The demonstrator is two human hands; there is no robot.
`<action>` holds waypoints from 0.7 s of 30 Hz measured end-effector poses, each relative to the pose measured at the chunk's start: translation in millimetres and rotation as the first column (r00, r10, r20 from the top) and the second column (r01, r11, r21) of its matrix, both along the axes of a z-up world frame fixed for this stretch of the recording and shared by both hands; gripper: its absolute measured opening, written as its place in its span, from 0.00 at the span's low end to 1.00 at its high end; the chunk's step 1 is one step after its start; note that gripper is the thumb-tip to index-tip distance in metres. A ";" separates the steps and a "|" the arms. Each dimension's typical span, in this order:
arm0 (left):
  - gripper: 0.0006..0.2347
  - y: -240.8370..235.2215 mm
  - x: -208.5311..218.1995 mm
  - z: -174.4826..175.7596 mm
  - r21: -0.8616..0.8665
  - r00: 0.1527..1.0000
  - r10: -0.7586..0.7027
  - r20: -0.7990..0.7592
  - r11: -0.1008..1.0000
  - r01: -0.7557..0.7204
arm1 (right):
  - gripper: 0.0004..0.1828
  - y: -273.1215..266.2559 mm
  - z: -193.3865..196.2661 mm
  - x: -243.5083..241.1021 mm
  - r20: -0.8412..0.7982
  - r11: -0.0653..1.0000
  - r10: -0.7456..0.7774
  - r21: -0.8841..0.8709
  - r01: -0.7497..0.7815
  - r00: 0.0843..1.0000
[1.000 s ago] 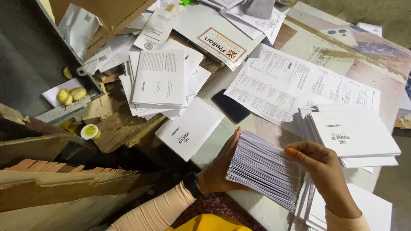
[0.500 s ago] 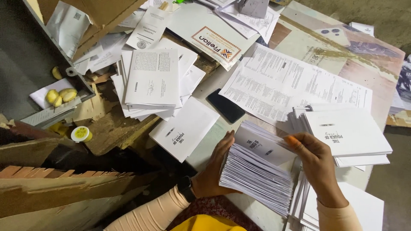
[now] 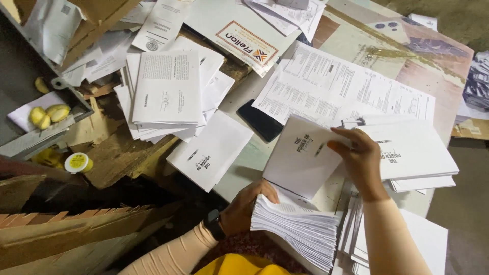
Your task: A person is manually assembling booklets by gathering printed sheets, aligning them, and folding them, occasionally using a small tool to sharpen the crease.
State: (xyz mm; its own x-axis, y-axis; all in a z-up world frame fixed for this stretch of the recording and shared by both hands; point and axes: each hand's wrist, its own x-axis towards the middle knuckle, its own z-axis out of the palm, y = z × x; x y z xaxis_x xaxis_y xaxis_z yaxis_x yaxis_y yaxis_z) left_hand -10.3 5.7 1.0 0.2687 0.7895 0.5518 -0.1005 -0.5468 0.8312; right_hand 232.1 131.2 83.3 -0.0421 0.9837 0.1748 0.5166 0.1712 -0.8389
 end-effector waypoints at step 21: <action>0.07 -15.1 -10.2 -1.0 0.020 0.999 -0.003 0.036 1.000 0.002 | 0.16 31.8 -78.6 1.2 0.030 0.940 -0.164 -0.299 0.166 0.986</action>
